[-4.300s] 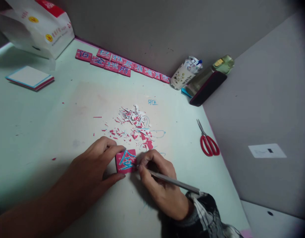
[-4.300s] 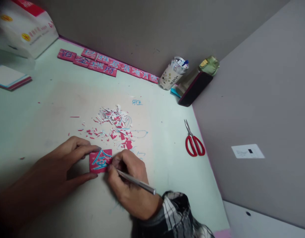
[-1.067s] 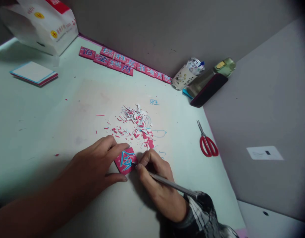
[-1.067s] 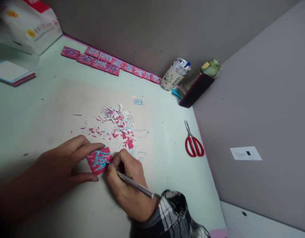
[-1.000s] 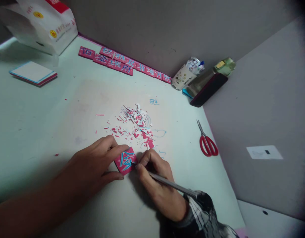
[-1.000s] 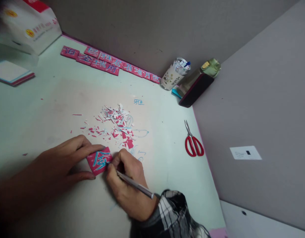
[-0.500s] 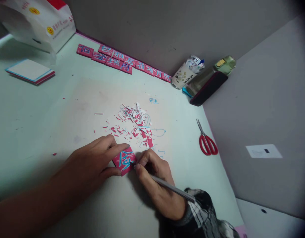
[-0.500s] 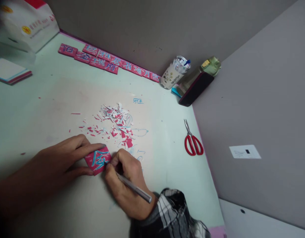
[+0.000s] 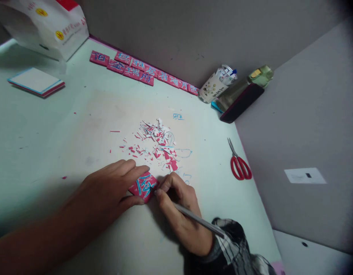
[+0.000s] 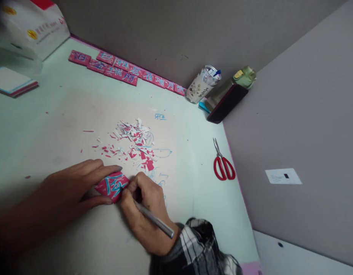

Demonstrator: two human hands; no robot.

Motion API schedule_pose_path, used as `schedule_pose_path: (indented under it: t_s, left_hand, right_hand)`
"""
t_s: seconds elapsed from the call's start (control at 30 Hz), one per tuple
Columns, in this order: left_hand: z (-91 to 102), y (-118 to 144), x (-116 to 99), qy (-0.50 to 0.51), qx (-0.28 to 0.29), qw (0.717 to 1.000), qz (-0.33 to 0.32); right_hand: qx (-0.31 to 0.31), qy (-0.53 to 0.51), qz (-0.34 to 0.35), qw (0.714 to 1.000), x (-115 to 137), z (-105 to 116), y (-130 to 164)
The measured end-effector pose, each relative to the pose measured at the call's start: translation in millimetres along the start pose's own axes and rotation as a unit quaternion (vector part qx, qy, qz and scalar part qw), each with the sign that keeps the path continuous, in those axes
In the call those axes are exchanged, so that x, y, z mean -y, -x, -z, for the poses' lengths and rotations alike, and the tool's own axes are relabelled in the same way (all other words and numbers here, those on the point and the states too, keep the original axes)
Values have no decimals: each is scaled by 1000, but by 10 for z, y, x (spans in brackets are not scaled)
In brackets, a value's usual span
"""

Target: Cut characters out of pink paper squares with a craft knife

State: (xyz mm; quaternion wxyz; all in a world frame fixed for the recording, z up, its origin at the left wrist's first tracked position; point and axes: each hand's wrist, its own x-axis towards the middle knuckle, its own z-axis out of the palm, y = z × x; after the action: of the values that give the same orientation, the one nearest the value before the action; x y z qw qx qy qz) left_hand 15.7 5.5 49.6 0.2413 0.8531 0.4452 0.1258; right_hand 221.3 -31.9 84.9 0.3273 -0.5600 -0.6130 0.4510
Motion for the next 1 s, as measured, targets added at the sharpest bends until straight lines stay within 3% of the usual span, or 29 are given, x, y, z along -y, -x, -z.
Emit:
schedule_pose_path:
  t_s: [0.27, 0.4, 0.63, 0.8, 1.0]
  left_hand:
    - [54, -2, 187, 61, 22, 997, -40]
    - [65, 3, 237, 73, 21, 997, -26]
    - [11, 7, 90, 32, -56, 998, 1]
    - [-10, -5, 45, 12, -22, 1000, 1]
    - [63, 36, 193, 49, 23, 999, 5]
  right_hand:
    - [-14, 15, 11, 1000, -16, -10, -21]
    - [-18, 9, 16, 1000, -54, -29, -18]
    - [-31, 24, 31, 999, -86, -50, -13]
    - [-42, 7, 20, 999, -95, -66, -12]
    - [-37, -6, -2, 999, -55, -52, -24]
